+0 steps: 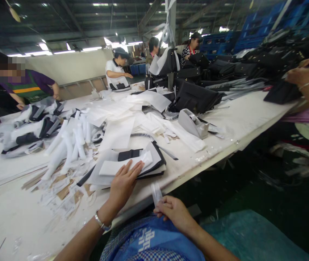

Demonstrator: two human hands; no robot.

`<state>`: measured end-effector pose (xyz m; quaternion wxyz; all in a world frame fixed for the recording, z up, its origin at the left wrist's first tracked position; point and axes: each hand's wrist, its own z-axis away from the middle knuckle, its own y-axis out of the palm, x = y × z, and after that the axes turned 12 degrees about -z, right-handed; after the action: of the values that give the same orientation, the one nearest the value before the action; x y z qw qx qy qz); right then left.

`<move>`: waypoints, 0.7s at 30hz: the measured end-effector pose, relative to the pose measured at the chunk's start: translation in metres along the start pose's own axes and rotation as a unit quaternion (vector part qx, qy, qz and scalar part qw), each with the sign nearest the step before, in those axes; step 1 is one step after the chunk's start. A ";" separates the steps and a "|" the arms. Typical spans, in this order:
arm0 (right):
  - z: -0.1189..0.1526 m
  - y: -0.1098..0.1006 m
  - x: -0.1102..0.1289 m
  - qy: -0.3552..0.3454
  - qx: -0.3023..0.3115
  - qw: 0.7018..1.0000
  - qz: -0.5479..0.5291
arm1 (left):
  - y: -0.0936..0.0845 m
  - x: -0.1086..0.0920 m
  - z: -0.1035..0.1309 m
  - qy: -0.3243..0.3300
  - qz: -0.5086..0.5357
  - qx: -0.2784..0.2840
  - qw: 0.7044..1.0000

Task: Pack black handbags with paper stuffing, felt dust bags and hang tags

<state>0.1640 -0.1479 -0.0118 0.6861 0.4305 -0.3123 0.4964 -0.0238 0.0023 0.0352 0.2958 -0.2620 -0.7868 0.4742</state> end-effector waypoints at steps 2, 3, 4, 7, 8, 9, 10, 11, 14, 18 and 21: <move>-0.003 0.006 -0.004 0.018 0.022 0.999 0.015 | 0.004 -0.004 0.002 0.000 -0.007 -0.003 1.000; -0.004 0.008 -0.006 0.024 0.030 0.999 0.021 | 0.006 -0.005 0.003 0.000 -0.011 -0.004 1.000; -0.004 0.009 -0.008 0.029 0.035 0.999 0.029 | 0.007 -0.006 0.004 0.000 -0.014 -0.005 1.000; 0.002 0.003 -0.005 0.005 0.073 0.991 0.115 | 0.007 -0.008 0.005 0.002 -0.020 -0.007 1.000; 0.007 -0.001 0.000 -0.021 0.083 0.981 0.174 | 0.007 -0.008 0.006 0.001 -0.021 -0.007 1.000; 0.012 -0.006 0.008 -0.061 0.080 0.966 0.240 | 0.008 -0.008 0.006 0.001 -0.021 -0.008 1.000; 0.017 -0.010 0.018 -0.121 0.063 0.943 0.305 | 0.008 -0.007 0.006 0.000 -0.020 -0.009 1.000; 0.021 -0.013 0.032 -0.201 0.035 0.910 0.361 | 0.008 -0.007 0.006 -0.001 -0.020 -0.010 1.000; 0.016 -0.010 0.080 -0.458 -0.022 0.758 0.464 | 0.011 -0.007 0.006 -0.001 -0.022 -0.022 1.000; -0.028 0.004 0.132 -0.568 0.043 0.592 0.571 | 0.015 -0.007 0.004 0.004 -0.035 -0.065 0.997; -0.061 0.004 0.142 -0.553 0.074 0.567 0.606 | 0.018 -0.006 0.003 0.001 -0.045 -0.095 0.995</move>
<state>0.2043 -0.0339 0.0848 -0.1162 0.3796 -0.7807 0.4827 -0.0195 0.0038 0.0166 0.2912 -0.2536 -0.8388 0.3837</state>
